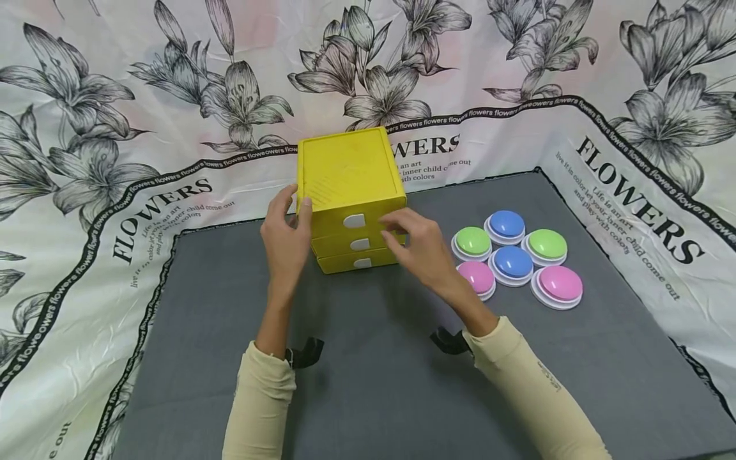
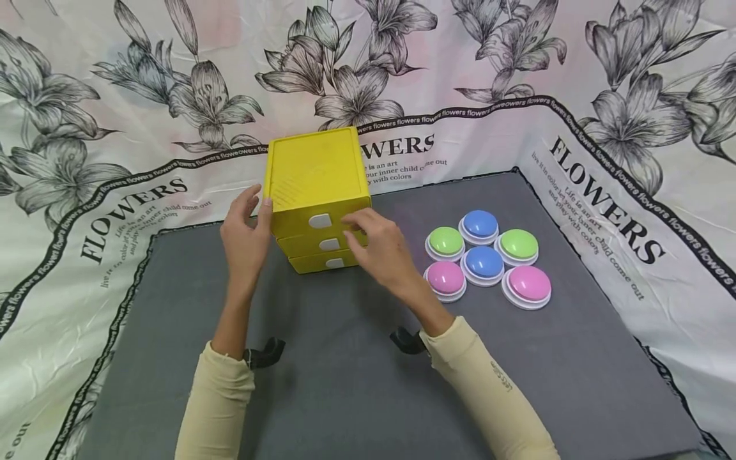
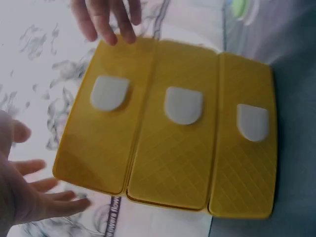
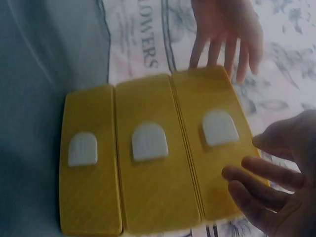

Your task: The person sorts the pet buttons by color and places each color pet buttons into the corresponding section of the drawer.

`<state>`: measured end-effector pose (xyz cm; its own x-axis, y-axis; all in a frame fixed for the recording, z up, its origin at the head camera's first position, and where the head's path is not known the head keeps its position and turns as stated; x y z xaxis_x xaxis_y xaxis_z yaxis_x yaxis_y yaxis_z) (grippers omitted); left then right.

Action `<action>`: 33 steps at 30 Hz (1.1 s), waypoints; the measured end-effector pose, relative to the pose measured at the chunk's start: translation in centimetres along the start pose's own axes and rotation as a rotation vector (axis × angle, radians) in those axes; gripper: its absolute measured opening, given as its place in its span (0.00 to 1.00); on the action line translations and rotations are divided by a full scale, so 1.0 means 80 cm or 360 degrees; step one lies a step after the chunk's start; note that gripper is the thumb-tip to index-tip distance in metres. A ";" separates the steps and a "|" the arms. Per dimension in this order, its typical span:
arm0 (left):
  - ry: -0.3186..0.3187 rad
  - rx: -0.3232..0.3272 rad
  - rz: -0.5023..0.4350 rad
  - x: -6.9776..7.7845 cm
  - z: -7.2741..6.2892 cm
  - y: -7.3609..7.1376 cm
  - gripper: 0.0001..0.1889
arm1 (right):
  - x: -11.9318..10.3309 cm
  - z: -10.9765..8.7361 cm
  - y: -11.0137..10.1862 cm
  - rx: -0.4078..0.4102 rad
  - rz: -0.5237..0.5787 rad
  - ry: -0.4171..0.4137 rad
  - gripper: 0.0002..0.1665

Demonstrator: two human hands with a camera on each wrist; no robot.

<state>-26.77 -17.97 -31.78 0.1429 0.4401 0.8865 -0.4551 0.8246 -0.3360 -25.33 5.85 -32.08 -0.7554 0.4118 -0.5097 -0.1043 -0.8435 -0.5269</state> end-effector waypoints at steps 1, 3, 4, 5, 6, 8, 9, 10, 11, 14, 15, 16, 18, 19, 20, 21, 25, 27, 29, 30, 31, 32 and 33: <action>-0.0104 -0.0053 -0.0021 -0.009 0.007 0.001 0.24 | -0.001 0.005 0.007 -0.0012 0.0009 0.0007 0.12; -0.0288 -0.0162 -0.0061 -0.027 0.018 0.004 0.26 | -0.001 0.013 0.018 -0.0025 0.0019 0.0030 0.13; -0.0363 -0.0224 -0.0071 -0.035 0.022 0.008 0.28 | 0.000 0.015 0.022 -0.0027 0.0018 0.0046 0.14; -0.0438 -0.0295 -0.0108 -0.041 0.025 0.012 0.29 | 0.001 0.017 0.025 -0.0027 0.0023 0.0060 0.14; -0.0507 -0.0364 -0.0163 -0.048 0.028 0.016 0.31 | 0.003 0.019 0.028 -0.0025 0.0029 0.0073 0.15; -0.0616 -0.0480 -0.0279 -0.058 0.031 0.023 0.33 | 0.004 0.021 0.033 -0.0024 0.0035 0.0087 0.15; -0.0660 -0.0530 -0.0330 -0.062 0.032 0.025 0.34 | 0.005 0.023 0.036 -0.0023 0.0037 0.0091 0.15; -0.0703 -0.0569 -0.0382 -0.065 0.033 0.027 0.34 | 0.005 0.024 0.038 -0.0021 0.0035 0.0093 0.15; -0.0738 -0.0603 -0.0430 -0.068 0.034 0.028 0.34 | 0.005 0.025 0.040 -0.0016 0.0037 0.0095 0.15; -0.0765 -0.0671 -0.0454 -0.071 0.037 0.029 0.33 | 0.007 0.027 0.044 0.0002 0.0038 0.0120 0.14; -0.0773 -0.0688 -0.0460 -0.071 0.038 0.030 0.32 | 0.008 0.027 0.044 0.0010 0.0041 0.0134 0.14; -0.0774 -0.0706 -0.0461 -0.072 0.039 0.031 0.32 | 0.010 0.028 0.045 0.0019 0.0048 0.0146 0.14; -0.0775 -0.0731 -0.0465 -0.070 0.040 0.033 0.31 | 0.012 0.028 0.047 0.0031 0.0065 0.0175 0.14; -0.0774 -0.0734 -0.0467 -0.069 0.040 0.034 0.31 | 0.013 0.028 0.047 0.0039 0.0070 0.0185 0.14; -0.0772 -0.0732 -0.0469 -0.068 0.041 0.034 0.31 | 0.013 0.028 0.048 0.0046 0.0063 0.0193 0.14; -0.0773 -0.0728 -0.0470 -0.067 0.041 0.034 0.31 | 0.013 0.028 0.049 0.0053 0.0059 0.0197 0.13; -0.0765 -0.0686 -0.0453 -0.065 0.041 0.031 0.29 | 0.012 0.027 0.049 0.0087 0.0016 0.0195 0.11; -0.0760 -0.0677 -0.0436 -0.065 0.042 0.031 0.29 | 0.009 0.024 0.047 0.0103 -0.0013 0.0181 0.09; -0.0748 -0.0676 -0.0401 -0.066 0.042 0.031 0.29 | 0.003 0.020 0.043 0.0109 -0.0047 0.0165 0.07; -0.0742 -0.0675 -0.0384 -0.066 0.042 0.031 0.29 | -0.001 0.017 0.041 0.0107 -0.0060 0.0157 0.06; -0.0731 -0.0674 -0.0371 -0.066 0.043 0.032 0.29 | -0.005 0.014 0.039 0.0098 -0.0069 0.0152 0.06; -0.0722 -0.0669 -0.0361 -0.065 0.044 0.031 0.29 | -0.010 0.010 0.038 0.0084 -0.0073 0.0149 0.06; -0.0711 -0.0664 -0.0350 -0.065 0.044 0.031 0.30 | -0.015 0.006 0.037 0.0069 -0.0074 0.0146 0.06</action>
Point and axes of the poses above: each hand's wrist, its own z-axis towards the middle knuckle, its own y-axis out of the palm, x = y × z, the point moved 10 cm from there along z, towards the middle knuckle, and after that the axes turned 9 degrees about -y, right-handed, at the moved point
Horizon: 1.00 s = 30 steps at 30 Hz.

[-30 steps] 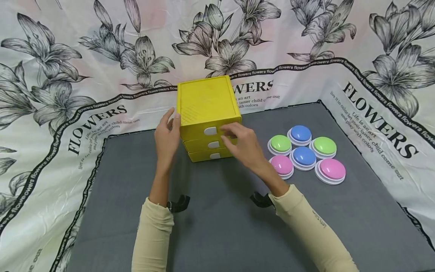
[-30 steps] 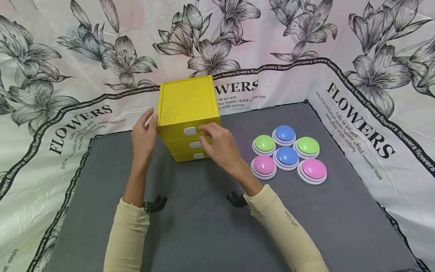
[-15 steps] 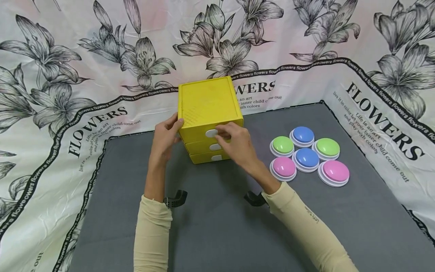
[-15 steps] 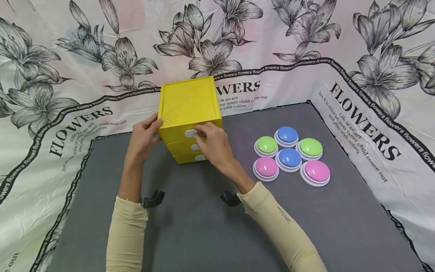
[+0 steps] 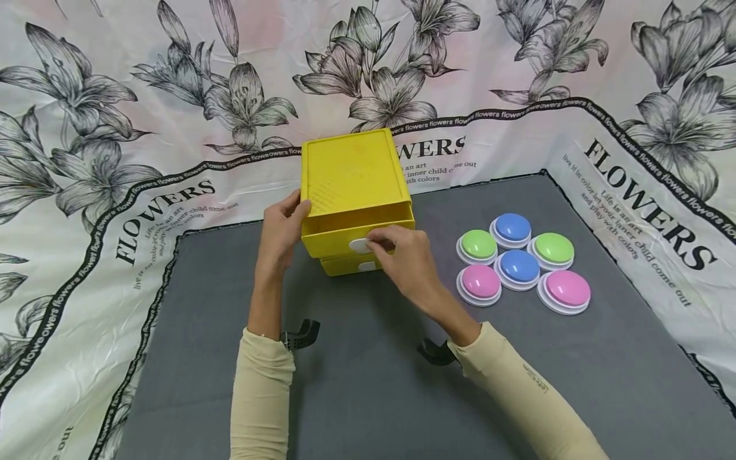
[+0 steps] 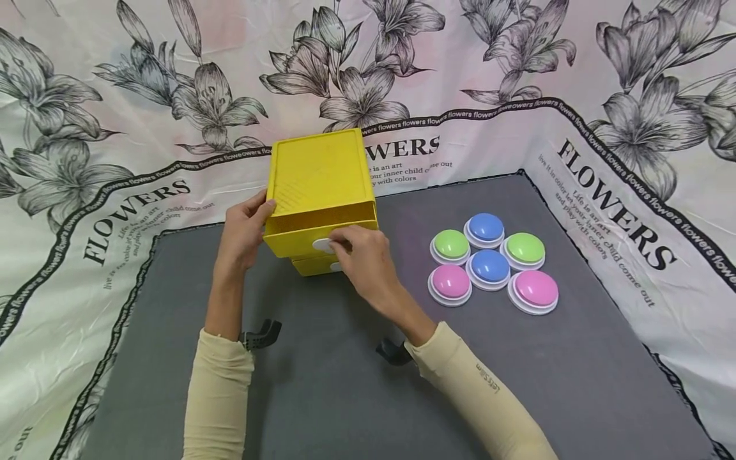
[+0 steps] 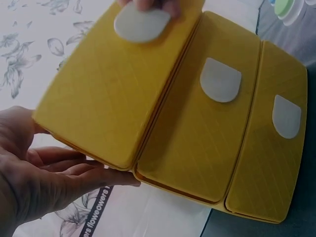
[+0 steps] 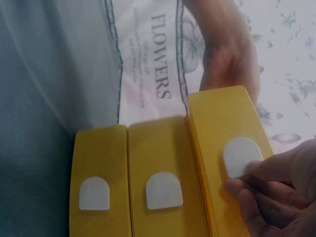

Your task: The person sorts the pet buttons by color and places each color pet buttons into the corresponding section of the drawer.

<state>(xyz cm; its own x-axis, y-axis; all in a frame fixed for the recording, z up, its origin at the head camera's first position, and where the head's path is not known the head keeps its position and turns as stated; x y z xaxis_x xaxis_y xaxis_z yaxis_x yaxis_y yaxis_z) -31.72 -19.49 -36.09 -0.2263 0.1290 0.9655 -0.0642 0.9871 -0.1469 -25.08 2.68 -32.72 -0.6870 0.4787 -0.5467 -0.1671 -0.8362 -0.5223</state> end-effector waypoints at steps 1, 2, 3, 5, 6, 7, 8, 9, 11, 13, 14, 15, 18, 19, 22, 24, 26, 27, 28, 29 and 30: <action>0.0011 0.0009 0.0012 0.001 0.000 0.000 0.30 | -0.004 -0.005 -0.002 -0.0014 0.0000 0.0001 0.06; 0.0023 0.0017 0.0024 0.002 0.001 0.000 0.30 | -0.008 -0.009 -0.003 -0.0026 0.0005 0.0004 0.06; 0.0034 0.0022 0.0028 0.003 0.001 0.000 0.30 | -0.011 -0.013 -0.005 -0.0038 0.0003 0.0007 0.06; 0.0049 0.0034 0.0043 0.005 0.002 0.000 0.30 | -0.019 -0.021 -0.008 -0.0052 -0.0012 0.0009 0.07; 0.0052 0.0039 0.0052 0.005 0.003 0.001 0.30 | -0.022 -0.025 -0.010 -0.0057 -0.0026 0.0009 0.07; 0.0048 0.0044 0.0056 0.005 0.003 0.001 0.30 | -0.025 -0.028 -0.011 -0.0062 -0.0041 0.0007 0.07; 0.0043 0.0048 0.0061 0.004 0.004 0.001 0.30 | -0.029 -0.031 -0.013 -0.0064 -0.0052 0.0003 0.07; 0.0038 0.0052 0.0061 0.004 0.004 0.001 0.29 | -0.032 -0.034 -0.015 -0.0066 -0.0068 -0.0005 0.08; 0.0031 0.0060 0.0071 0.003 0.004 0.001 0.29 | -0.038 -0.038 -0.017 -0.0073 -0.0088 -0.0025 0.08; 0.0036 0.0065 0.0078 0.003 0.005 0.001 0.30 | -0.042 -0.041 -0.017 -0.0086 -0.0104 -0.0042 0.08; 0.0043 0.0066 0.0084 0.004 0.005 0.001 0.29 | -0.043 -0.043 -0.017 -0.0098 -0.0109 -0.0044 0.08; 0.0051 0.0068 0.0085 0.004 0.004 0.001 0.29 | -0.044 -0.044 -0.017 -0.0117 -0.0120 -0.0046 0.09; 0.0072 0.0059 0.0082 0.006 0.003 0.003 0.29 | -0.045 -0.046 -0.017 -0.0214 -0.0108 -0.0005 0.10; 0.0076 0.0058 0.0077 0.006 0.003 0.003 0.29 | -0.044 -0.046 -0.019 -0.0249 -0.0088 0.0013 0.10; 0.0079 0.0046 0.0080 0.005 0.004 0.005 0.29 | -0.041 -0.045 -0.034 -0.0315 0.0007 0.0061 0.08; 0.0076 0.0043 0.0090 0.004 0.003 0.006 0.29 | -0.035 -0.044 -0.053 -0.0276 0.0116 0.0099 0.06; 0.0062 0.0057 0.0096 0.002 0.002 0.005 0.29 | -0.022 -0.040 -0.080 -0.0135 0.0246 0.0151 0.05; 0.0059 0.0065 0.0097 0.001 0.002 0.004 0.30 | -0.012 -0.037 -0.095 -0.0031 0.0295 0.0182 0.05; 0.0058 0.0073 0.0102 0.001 0.002 0.003 0.30 | 0.000 -0.033 -0.110 0.0078 0.0313 0.0217 0.05; 0.0059 0.0081 0.0107 0.001 0.002 0.002 0.30 | 0.014 -0.030 -0.124 0.0175 0.0313 0.0260 0.06; 0.0060 0.0088 0.0108 0.000 0.002 0.001 0.30 | 0.030 -0.026 -0.136 0.0252 0.0276 0.0305 0.08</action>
Point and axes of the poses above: each hand's wrist, its own z-axis towards the middle knuckle, its own y-axis out of the palm, x = y × z, the point moved 10 cm from there along z, towards the middle knuckle, and after that the axes turned 9 degrees about -y, right-handed, at the moved point
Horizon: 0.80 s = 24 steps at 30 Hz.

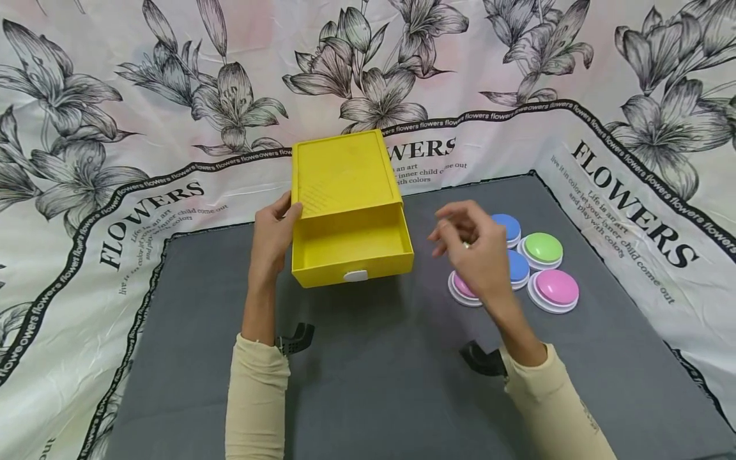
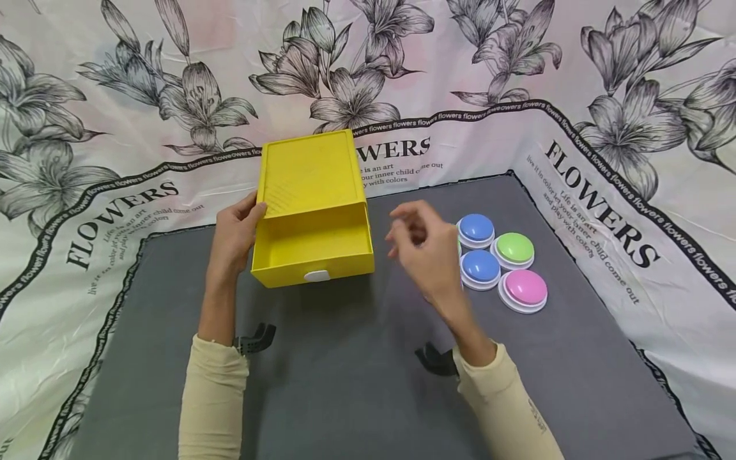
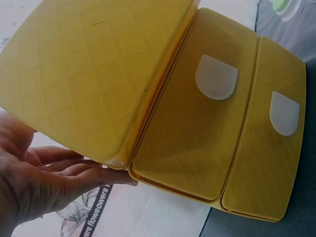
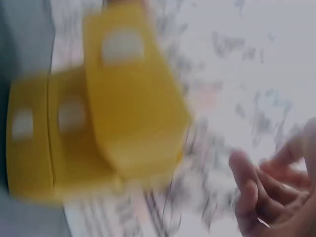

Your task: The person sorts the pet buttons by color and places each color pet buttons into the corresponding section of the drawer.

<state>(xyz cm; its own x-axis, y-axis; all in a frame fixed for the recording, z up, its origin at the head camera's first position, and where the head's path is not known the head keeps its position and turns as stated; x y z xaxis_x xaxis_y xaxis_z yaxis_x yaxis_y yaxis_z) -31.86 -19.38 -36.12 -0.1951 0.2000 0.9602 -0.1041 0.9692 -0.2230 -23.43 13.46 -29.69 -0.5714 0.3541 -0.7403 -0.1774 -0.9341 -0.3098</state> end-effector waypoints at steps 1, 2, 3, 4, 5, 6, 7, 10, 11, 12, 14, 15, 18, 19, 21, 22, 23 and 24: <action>0.0003 0.0006 0.0001 -0.001 0.000 -0.002 0.31 | 0.015 0.010 -0.010 0.0051 -0.0081 0.0028 0.10; 0.0011 0.0007 0.0002 0.000 0.000 -0.003 0.31 | 0.031 0.019 -0.017 0.0054 -0.0192 0.0073 0.12; 0.0019 0.0006 0.0004 0.000 0.000 -0.003 0.31 | 0.050 0.028 -0.021 0.0006 -0.0310 0.0124 0.15; 0.0022 0.0004 0.0006 0.000 -0.001 -0.003 0.31 | 0.071 0.035 -0.021 -0.0088 -0.0439 0.0176 0.16; 0.0024 0.0004 0.0009 0.000 -0.001 -0.004 0.31 | 0.093 0.041 -0.017 -0.0224 -0.0550 0.0230 0.18; 0.0021 0.0004 0.0011 -0.001 -0.001 -0.004 0.31 | 0.115 0.043 -0.012 -0.0381 -0.0650 0.0278 0.19; 0.0016 0.0000 0.0011 -0.001 -0.001 -0.004 0.31 | 0.140 0.042 -0.006 -0.0550 -0.0743 0.0331 0.21; 0.0004 -0.0011 0.0014 -0.003 0.000 -0.002 0.31 | 0.201 0.024 0.010 -0.0971 -0.0928 0.0484 0.29; 0.0000 -0.0014 0.0014 -0.003 0.000 -0.002 0.32 | 0.217 0.016 0.012 -0.1066 -0.0966 0.0536 0.32; -0.0002 -0.0020 0.0011 -0.002 0.000 -0.001 0.32 | 0.230 0.008 0.014 -0.1131 -0.1001 0.0582 0.35; 0.0003 -0.0028 0.0007 -0.001 -0.001 0.000 0.32 | 0.250 -0.004 0.015 -0.1190 -0.1041 0.0650 0.39; 0.0003 -0.0029 0.0005 0.000 -0.001 0.000 0.32 | 0.255 -0.009 0.015 -0.1199 -0.1049 0.0672 0.40; 0.0003 -0.0025 0.0011 0.000 -0.003 0.000 0.32 | 0.261 -0.015 0.015 -0.1185 -0.1050 0.0684 0.43; 0.0003 -0.0023 0.0011 0.000 -0.003 -0.001 0.32 | 0.261 -0.016 0.016 -0.1176 -0.1052 0.0676 0.43; 0.0001 -0.0016 0.0015 -0.001 -0.004 -0.002 0.32 | 0.261 -0.016 0.016 -0.1161 -0.1045 0.0670 0.44; 0.0001 -0.0013 0.0017 -0.001 -0.005 -0.003 0.32 | 0.262 -0.016 0.017 -0.1158 -0.1035 0.0676 0.44; 0.0008 -0.0014 0.0013 -0.001 -0.005 -0.003 0.32 | 0.264 -0.017 0.018 -0.1155 -0.1027 0.0680 0.45; 0.0009 -0.0016 0.0011 -0.001 -0.005 -0.003 0.32 | 0.265 -0.018 0.019 -0.1153 -0.1018 0.0691 0.45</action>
Point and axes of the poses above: each hand's wrist, its own z-axis towards the middle knuckle, its own y-axis out of the palm, x = y × z, the point moved 10 cm from there along z, towards the middle knuckle, and after that the axes turned 9 degrees about -y, right-handed, at the moved point
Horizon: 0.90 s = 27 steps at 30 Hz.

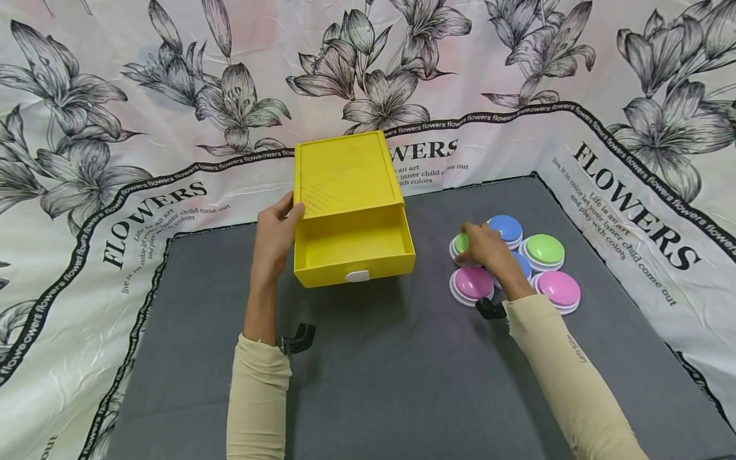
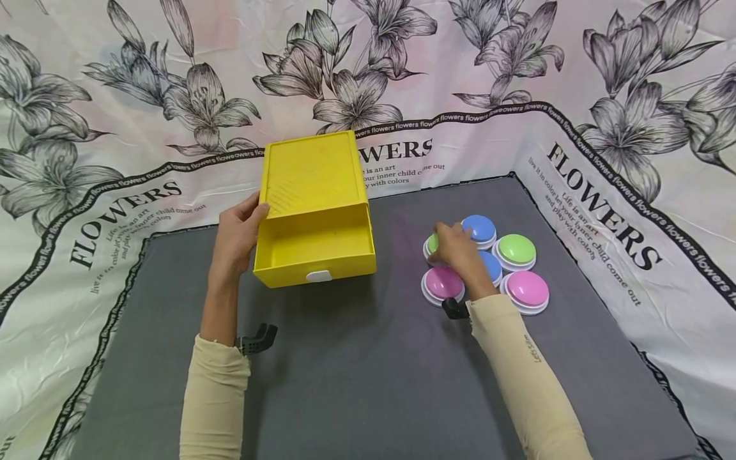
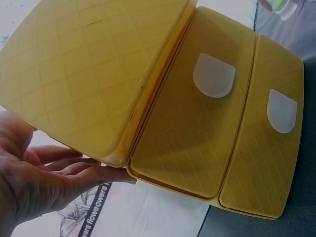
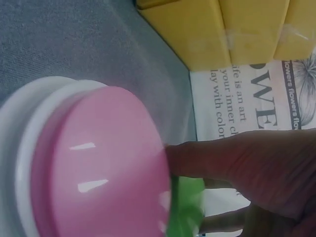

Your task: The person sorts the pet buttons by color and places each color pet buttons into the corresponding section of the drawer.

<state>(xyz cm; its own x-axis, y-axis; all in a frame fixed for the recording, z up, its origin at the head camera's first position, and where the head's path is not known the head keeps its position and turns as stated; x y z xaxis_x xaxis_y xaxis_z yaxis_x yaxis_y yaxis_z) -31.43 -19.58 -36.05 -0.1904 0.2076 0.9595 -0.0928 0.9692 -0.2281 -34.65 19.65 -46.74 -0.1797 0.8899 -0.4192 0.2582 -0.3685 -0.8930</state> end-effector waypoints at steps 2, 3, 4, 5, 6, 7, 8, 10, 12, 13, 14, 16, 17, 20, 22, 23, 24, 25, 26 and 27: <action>0.0003 -0.0004 0.0002 0.000 -0.001 0.000 0.32 | 0.002 0.000 0.004 -0.0012 0.0027 0.0016 0.47; 0.0007 -0.0007 -0.0002 0.000 -0.001 0.000 0.31 | 0.002 0.000 0.005 -0.0015 0.0040 0.0022 0.47; 0.0012 -0.0006 -0.0005 0.000 -0.002 0.000 0.31 | 0.002 0.000 0.006 -0.0013 0.0049 0.0026 0.47; 0.0013 -0.0004 -0.0004 0.000 -0.002 0.000 0.31 | 0.002 0.001 0.006 -0.0003 0.0056 0.0024 0.47; 0.0014 -0.0002 -0.0003 0.000 -0.001 0.000 0.31 | 0.001 0.001 0.005 0.0013 0.0062 0.0015 0.47; 0.0017 -0.0001 -0.0002 -0.001 -0.001 -0.001 0.31 | 0.000 0.001 0.003 0.0037 0.0061 -0.0002 0.46; 0.0015 0.0003 -0.0003 -0.001 0.000 -0.001 0.31 | -0.003 0.001 -0.001 0.0068 0.0059 -0.0024 0.45; 0.0013 0.0005 -0.0001 -0.001 0.000 -0.001 0.31 | -0.009 0.000 -0.010 0.0136 0.0049 -0.0065 0.44; 0.0009 0.0005 0.0004 -0.002 0.001 -0.001 0.31 | -0.018 -0.004 -0.025 0.0220 0.0045 -0.0091 0.43; 0.0007 0.0003 0.0003 -0.002 0.001 0.000 0.31 | -0.024 -0.008 -0.035 0.0269 0.0042 -0.0097 0.43; 0.0008 0.0005 0.0004 -0.002 0.001 0.000 0.31 | -0.030 -0.013 -0.047 0.0322 0.0048 -0.0092 0.43; 0.0016 0.0007 0.0005 -0.002 0.001 0.000 0.32 | -0.046 -0.025 -0.072 0.0432 0.0064 -0.0081 0.43; 0.0019 0.0010 0.0006 -0.002 0.001 0.001 0.32 | -0.056 -0.032 -0.086 0.0491 0.0080 -0.0082 0.43; 0.0027 0.0012 0.0006 0.000 0.001 0.001 0.32 | -0.090 -0.053 -0.127 0.0671 0.0111 -0.0123 0.42; 0.0018 0.0006 0.0003 -0.001 0.000 0.001 0.32 | -0.115 -0.067 -0.150 0.0757 0.0150 -0.0172 0.41; 0.0009 0.0006 -0.0002 -0.001 0.000 0.001 0.32 | -0.128 -0.074 -0.159 0.0787 0.0176 -0.0200 0.41; -0.0001 0.0006 -0.0007 -0.002 0.000 0.001 0.32 | -0.142 -0.080 -0.166 0.0811 0.0195 -0.0231 0.40; -0.0011 0.0005 -0.0013 -0.002 0.001 0.001 0.32 | -0.155 -0.085 -0.172 0.0822 0.0218 -0.0268 0.40; -0.0023 0.0004 -0.0018 -0.003 0.001 0.001 0.32 | -0.169 -0.088 -0.176 0.0820 0.0244 -0.0302 0.39; -0.0032 0.0005 -0.0021 -0.004 0.002 0.000 0.32 | -0.182 -0.092 -0.178 0.0806 0.0272 -0.0330 0.39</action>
<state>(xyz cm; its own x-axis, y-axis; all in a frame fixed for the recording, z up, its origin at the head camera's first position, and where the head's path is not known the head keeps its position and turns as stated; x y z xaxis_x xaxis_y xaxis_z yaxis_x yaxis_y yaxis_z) -31.50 -19.62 -36.35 -0.2086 0.1922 0.9589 -0.0983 0.9714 -0.2161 -28.76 13.89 -26.69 -0.3713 0.7537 -0.5423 -0.1777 -0.6309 -0.7552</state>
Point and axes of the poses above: each hand's wrist, its own z-axis towards the middle knuckle, its own y-axis out of the palm, x = y × z, the point moved 10 cm from there along z, towards the middle knuckle, and after that the axes turned 9 degrees about -y, right-handed, at the moved point
